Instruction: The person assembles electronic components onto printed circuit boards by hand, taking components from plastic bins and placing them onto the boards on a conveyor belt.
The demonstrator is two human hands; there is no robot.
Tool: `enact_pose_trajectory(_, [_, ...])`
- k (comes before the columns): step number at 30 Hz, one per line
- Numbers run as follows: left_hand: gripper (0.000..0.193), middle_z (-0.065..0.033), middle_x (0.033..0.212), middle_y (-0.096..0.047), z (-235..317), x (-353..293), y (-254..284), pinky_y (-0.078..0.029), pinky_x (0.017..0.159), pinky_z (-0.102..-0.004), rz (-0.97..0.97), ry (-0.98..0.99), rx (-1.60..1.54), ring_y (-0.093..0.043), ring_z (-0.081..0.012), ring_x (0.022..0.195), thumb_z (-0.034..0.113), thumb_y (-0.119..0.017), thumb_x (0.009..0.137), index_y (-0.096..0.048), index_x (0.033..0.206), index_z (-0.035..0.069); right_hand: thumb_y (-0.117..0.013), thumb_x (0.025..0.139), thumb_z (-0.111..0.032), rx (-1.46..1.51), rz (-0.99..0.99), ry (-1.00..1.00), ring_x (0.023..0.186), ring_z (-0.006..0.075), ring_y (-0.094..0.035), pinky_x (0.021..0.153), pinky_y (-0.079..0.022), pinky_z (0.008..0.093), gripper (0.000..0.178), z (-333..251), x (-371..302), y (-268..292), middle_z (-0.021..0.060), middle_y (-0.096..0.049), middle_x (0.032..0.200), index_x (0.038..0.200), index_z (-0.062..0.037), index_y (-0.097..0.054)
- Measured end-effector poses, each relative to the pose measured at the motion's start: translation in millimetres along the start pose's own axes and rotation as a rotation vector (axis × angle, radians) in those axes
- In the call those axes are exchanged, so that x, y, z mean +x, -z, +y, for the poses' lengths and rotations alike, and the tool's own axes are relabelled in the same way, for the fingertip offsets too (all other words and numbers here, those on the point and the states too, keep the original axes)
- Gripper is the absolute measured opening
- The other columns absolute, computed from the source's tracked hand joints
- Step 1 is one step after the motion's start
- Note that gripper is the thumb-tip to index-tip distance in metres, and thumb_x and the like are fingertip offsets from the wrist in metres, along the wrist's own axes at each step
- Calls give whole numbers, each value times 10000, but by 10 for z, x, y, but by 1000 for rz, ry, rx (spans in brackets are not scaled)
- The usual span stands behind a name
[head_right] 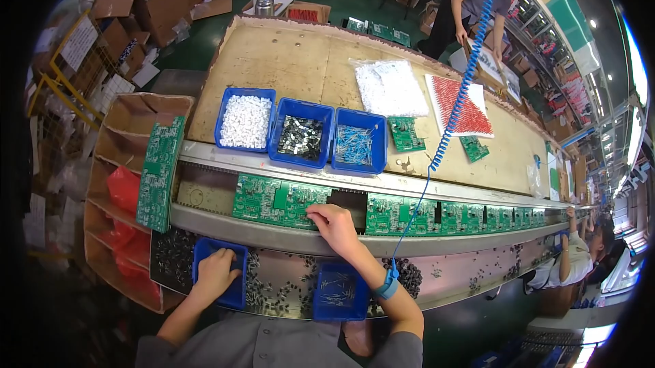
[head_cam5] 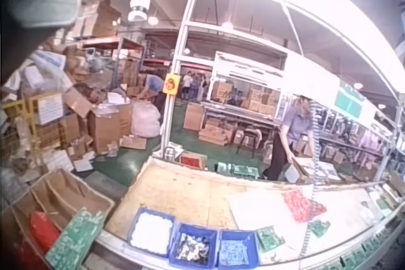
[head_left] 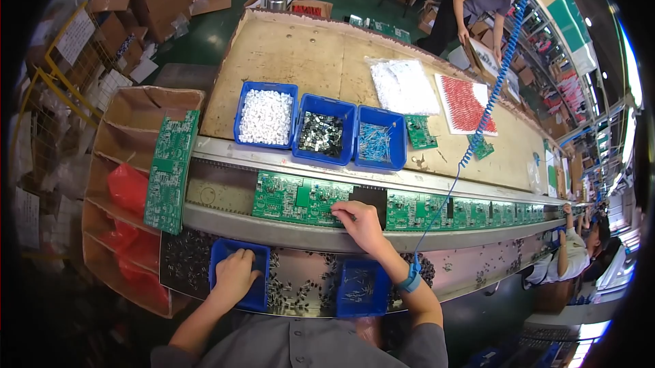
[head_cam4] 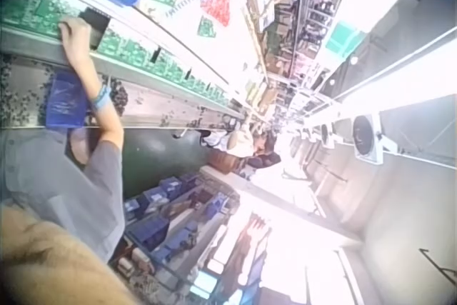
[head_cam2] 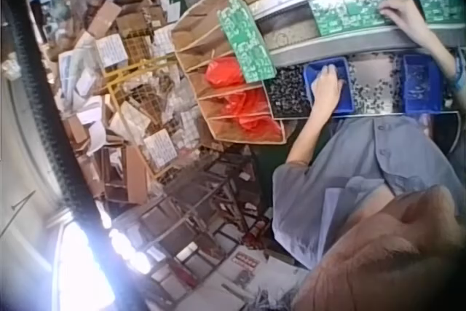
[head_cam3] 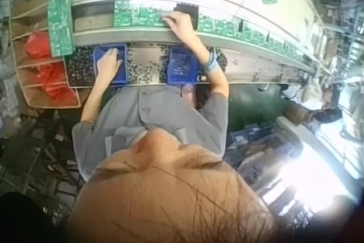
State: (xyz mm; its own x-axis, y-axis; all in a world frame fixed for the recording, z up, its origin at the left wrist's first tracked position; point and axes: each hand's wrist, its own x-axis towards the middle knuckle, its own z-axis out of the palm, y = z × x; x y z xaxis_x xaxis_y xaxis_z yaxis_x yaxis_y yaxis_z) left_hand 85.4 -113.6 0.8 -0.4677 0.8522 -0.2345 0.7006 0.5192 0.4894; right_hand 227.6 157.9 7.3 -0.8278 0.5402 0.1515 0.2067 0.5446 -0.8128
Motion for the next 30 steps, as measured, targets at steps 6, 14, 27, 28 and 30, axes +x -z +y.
enact_pose_trajectory(6, [154,-121,806,-593,-5,-6,-69,-478,677,-416,-15,-5,10,-606,-323,804,121,-690,710,-588,794,41,-665,783,-17,0,-6,33,719,257,-641,621,-505,314,107,21,-4,-5,129,-672,841,888,-15,-681])
enact_pose_trajectory(14, [92,-110,785,-589,-1,-49,43,-480,677,-404,42,-90,11,-605,-301,776,101,-667,735,-594,767,54,-656,760,-3,-58,-101,89,759,288,-612,674,-494,358,79,5,45,37,121,-648,804,835,-20,-673])
enact_pose_trajectory(27, [143,-80,794,-604,26,-100,126,-466,696,-381,113,-161,-42,-579,-281,792,63,-640,755,-661,896,72,-659,766,-13,-55,-136,64,745,278,-611,667,-496,350,81,-32,72,51,113,-651,805,843,-19,-683])
enact_pose_trajectory(28, [143,-80,794,-604,32,-102,144,-466,696,-381,113,-160,-43,-579,-281,792,63,-640,755,-661,896,72,-660,767,-14,-52,-142,58,737,277,-608,664,-495,348,81,-33,72,51,112,-650,804,844,-18,-683])
enact_pose_trajectory(30, [119,-72,792,-605,51,-95,198,-463,693,-375,129,-170,-94,-568,-276,763,65,-654,747,-661,865,79,-660,768,-15,-39,-151,42,734,275,-606,661,-493,346,80,-29,74,51,111,-649,803,844,-18,-683])
